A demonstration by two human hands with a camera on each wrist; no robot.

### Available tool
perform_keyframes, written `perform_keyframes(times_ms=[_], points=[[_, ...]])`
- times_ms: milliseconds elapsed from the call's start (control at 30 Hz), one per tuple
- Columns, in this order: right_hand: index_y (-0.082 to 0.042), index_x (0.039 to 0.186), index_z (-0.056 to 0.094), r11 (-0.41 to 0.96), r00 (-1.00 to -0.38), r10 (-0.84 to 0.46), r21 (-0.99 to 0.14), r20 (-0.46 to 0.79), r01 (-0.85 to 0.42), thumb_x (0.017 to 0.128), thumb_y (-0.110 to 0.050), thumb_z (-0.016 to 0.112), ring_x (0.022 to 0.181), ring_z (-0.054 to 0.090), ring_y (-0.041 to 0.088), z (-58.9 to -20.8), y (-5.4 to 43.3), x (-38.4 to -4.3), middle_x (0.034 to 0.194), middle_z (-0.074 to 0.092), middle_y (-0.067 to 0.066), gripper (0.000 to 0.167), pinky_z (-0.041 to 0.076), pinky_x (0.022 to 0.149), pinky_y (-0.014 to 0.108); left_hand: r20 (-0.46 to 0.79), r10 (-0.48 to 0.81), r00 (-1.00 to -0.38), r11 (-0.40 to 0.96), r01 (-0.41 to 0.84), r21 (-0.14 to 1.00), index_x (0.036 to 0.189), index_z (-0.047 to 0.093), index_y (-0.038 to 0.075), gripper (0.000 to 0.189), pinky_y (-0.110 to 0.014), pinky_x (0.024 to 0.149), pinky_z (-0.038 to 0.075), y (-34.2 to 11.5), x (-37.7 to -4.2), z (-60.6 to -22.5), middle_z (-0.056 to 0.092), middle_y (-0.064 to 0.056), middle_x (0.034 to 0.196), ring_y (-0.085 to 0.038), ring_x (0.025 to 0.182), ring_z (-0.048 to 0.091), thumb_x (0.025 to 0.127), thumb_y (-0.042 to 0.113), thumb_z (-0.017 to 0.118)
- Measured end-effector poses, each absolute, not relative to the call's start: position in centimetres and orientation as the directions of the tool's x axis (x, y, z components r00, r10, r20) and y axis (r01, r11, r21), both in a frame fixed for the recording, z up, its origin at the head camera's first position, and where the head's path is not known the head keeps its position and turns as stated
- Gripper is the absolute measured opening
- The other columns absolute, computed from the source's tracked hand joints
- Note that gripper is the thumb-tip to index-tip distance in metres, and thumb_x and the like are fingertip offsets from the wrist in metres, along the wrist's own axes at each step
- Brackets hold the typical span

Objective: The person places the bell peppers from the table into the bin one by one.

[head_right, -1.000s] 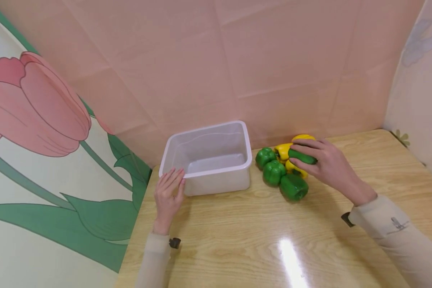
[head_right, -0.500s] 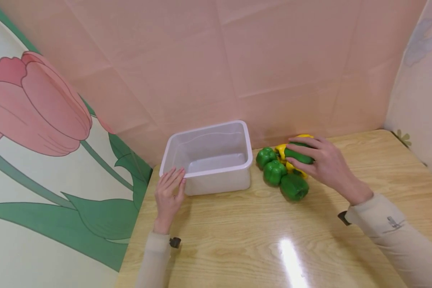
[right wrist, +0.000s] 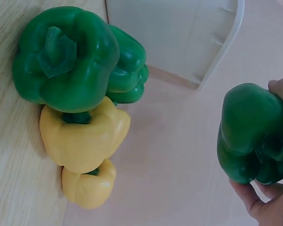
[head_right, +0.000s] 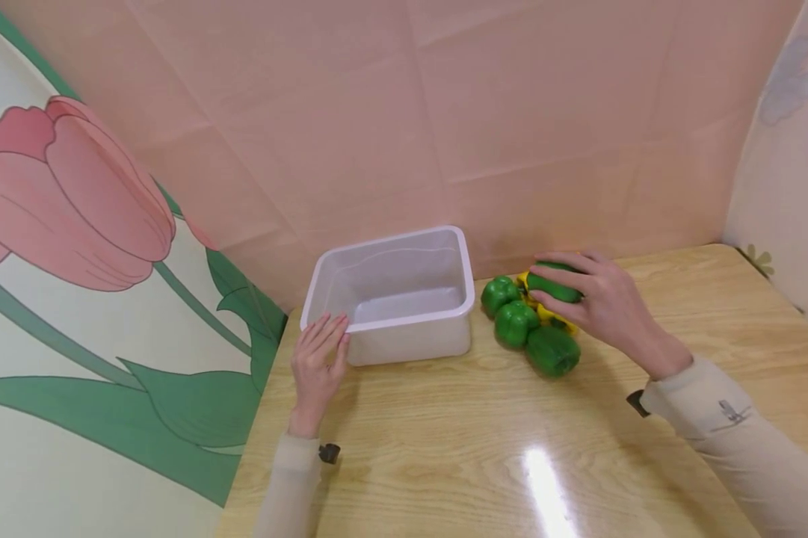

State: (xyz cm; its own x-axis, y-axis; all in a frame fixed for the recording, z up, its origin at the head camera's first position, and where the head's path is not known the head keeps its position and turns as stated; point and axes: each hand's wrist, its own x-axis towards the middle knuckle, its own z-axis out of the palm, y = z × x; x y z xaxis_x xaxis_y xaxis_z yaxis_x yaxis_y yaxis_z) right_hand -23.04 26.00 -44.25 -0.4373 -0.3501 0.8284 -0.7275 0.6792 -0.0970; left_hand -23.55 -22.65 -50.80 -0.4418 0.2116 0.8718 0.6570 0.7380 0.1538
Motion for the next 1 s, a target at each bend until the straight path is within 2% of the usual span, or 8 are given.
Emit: perform_keyframes(times_ms=[233,533,733,1000], points=[[-0.007,0.114,0.083,0.677,-0.428,-0.351,-0.090,0.833,-0.730,0.104,-0.065,0.057,0.093,0.067,0.030,-43.9,25.5,-23.2,0.120,0.079,0.016,0.065,0.043,0.069,0.026,0.875,0.211,-0.436,0.740,0.656,0.149,0.121,0.080,0.006,0.030,-0.064,0.106,0.054,-22.6,-23.6,-51.0,0.078,-0.011,0.128,-0.042,0.123,0.072,0.092,0.009,0.081],[-0.007,0.116,0.082,0.673,-0.434,-0.362,-0.091,0.825,-0.734,0.104,-0.065,0.055,0.095,0.068,0.031,-43.4,25.0,-23.5,0.122,0.078,0.015,0.065,0.043,0.070,0.026,0.875,0.210,-0.437,0.741,0.655,0.149,0.124,0.079,0.008,0.030,-0.063,0.106,0.053,-22.7,-23.7,-51.1,0.078,-0.010,0.129,-0.038,0.126,0.071,0.095,0.013,0.079],[-0.007,0.116,0.082,0.668,-0.432,-0.367,-0.090,0.824,-0.739,0.104,-0.065,0.055,0.089,0.067,0.030,-43.0,24.7,-23.8,0.122,0.078,0.016,0.065,0.042,0.072,0.028,0.882,0.205,-0.424,0.740,0.657,0.144,0.124,0.080,0.008,0.028,-0.063,0.105,0.054,-22.7,-23.9,-51.2,0.078,-0.010,0.129,-0.042,0.122,0.072,0.096,0.014,0.078],[-0.006,0.116,0.082,0.643,-0.409,-0.386,-0.076,0.827,-0.762,0.105,-0.062,0.057,0.093,0.070,0.033,-42.4,24.0,-24.1,0.121,0.078,0.017,0.062,0.044,0.075,0.031,0.895,0.199,-0.399,0.747,0.653,0.124,0.122,0.081,0.008,0.026,-0.062,0.105,0.055,-22.7,-24.2,-51.5,0.078,-0.008,0.128,-0.039,0.123,0.073,0.098,0.016,0.076]])
